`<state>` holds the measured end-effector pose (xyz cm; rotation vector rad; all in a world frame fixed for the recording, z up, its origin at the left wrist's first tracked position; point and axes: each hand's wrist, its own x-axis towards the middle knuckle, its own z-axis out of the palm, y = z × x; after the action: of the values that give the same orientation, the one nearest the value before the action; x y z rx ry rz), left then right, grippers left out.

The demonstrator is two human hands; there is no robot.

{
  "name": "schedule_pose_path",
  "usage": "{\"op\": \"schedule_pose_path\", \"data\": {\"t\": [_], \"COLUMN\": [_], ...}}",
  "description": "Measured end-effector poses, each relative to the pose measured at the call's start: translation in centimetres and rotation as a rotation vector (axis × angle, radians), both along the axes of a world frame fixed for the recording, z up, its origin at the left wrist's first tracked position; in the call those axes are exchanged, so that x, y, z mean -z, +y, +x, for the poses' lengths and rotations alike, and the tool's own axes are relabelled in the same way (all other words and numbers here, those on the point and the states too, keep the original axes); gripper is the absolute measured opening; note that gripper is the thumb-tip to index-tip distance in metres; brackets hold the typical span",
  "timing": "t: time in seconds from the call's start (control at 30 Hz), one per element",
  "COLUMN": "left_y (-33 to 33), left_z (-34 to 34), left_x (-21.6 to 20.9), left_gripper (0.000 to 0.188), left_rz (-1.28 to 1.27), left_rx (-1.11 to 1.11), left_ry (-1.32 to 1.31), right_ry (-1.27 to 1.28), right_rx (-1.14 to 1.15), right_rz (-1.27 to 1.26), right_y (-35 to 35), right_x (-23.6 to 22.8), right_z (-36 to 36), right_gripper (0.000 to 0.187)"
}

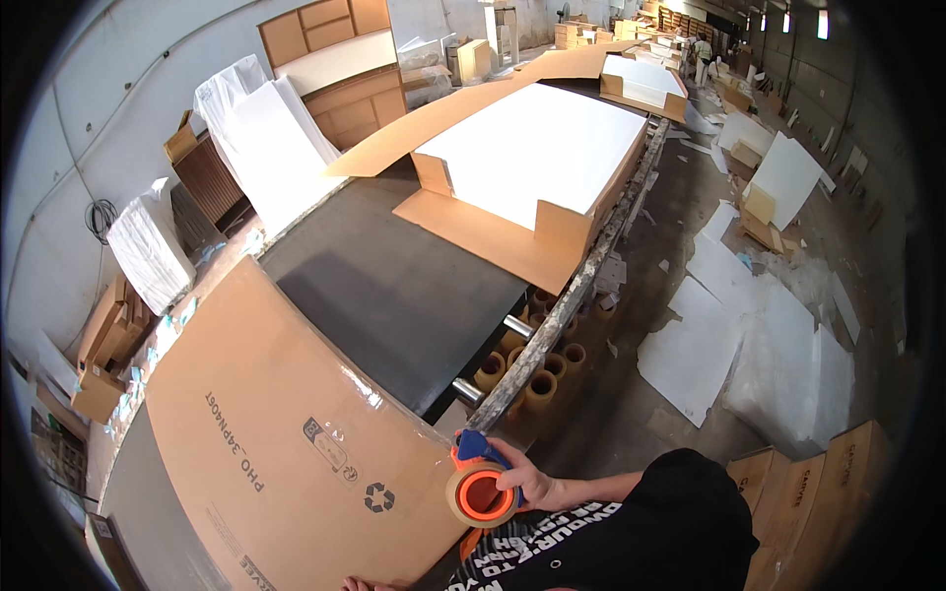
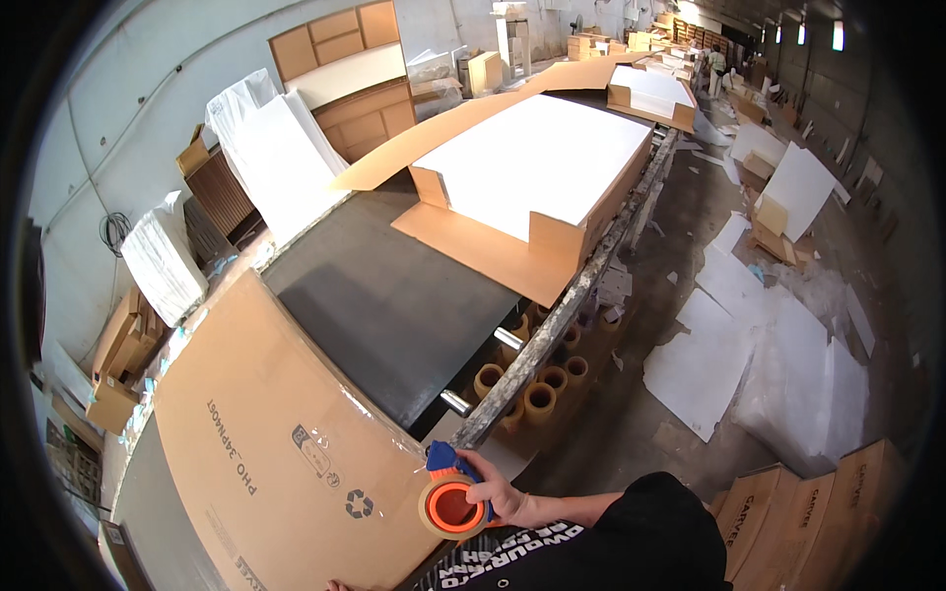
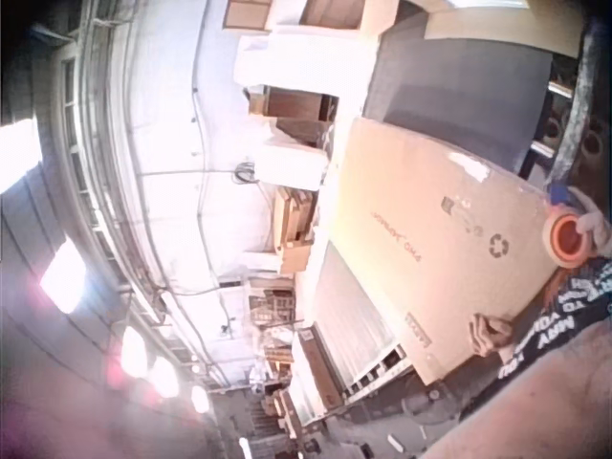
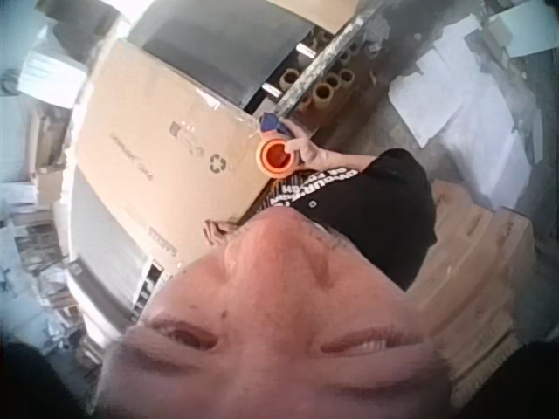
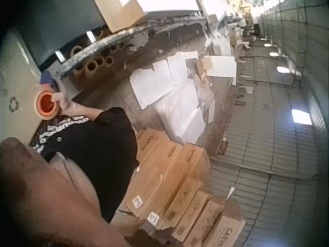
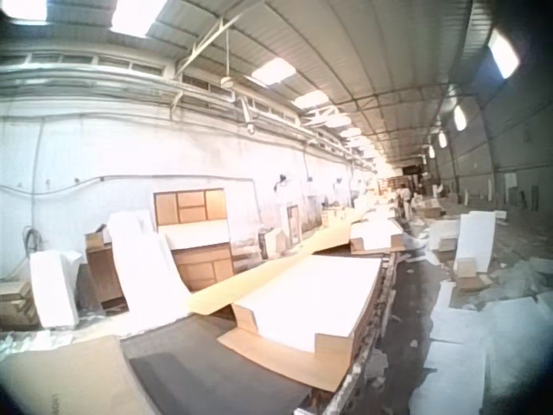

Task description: The person folds a large cardboard box, inserts a foam sheet, and tapes the edges and seams using a handheld tape dispenser.

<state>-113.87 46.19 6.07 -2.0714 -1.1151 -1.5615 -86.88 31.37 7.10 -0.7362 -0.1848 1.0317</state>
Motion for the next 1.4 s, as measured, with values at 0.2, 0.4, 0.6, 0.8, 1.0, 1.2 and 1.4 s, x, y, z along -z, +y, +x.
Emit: {"op": "schedule_pose_path", "data": {"t": [0.2,0.4,0.6,0.8,1.0,1.2,1.4], "left_y": [8.9,14.1,15.3,7.4,-5.8,-21.4,-28.5], "left_z": [-1.2,-1.7,-2.5,7.2,25.6,46.5,63.6], "left_x": [-2.8,-3.2,-0.8,-5.0,-2.4,-5.6,-7.8], "left_gripper": [0.017,0.019,0.023,0.03,0.034,0.047,0.051], "left_rz": [0.132,-0.004,-0.303,-0.095,-0.6,-0.641,-0.448], "left_rx": [0.054,0.034,-0.116,0.081,0.838,1.246,1.417], "left_ry": [0.11,0.135,0.127,0.148,0.055,0.379,0.592], "right_ry": [0.012,-0.078,-0.267,-0.218,0.03,-0.054,0.014], "right_rx": [0.047,0.127,0.15,0.298,0.757,0.961,1.186], "right_rz": [-0.035,-0.095,-0.187,-0.198,-0.21,-0.311,-0.268], "right_y": [9.3,16.0,11.4,-4.0,-22.3,-38.0,-45.4], "right_x": [0.8,-0.5,-1.6,2.4,4.2,3.6,2.9], "right_z": [-1.7,-1.3,-3.0,-1.4,7.7,17.2,26.8], "right_gripper": [0.085,0.081,0.08,0.083,0.062,0.071,0.067]}}
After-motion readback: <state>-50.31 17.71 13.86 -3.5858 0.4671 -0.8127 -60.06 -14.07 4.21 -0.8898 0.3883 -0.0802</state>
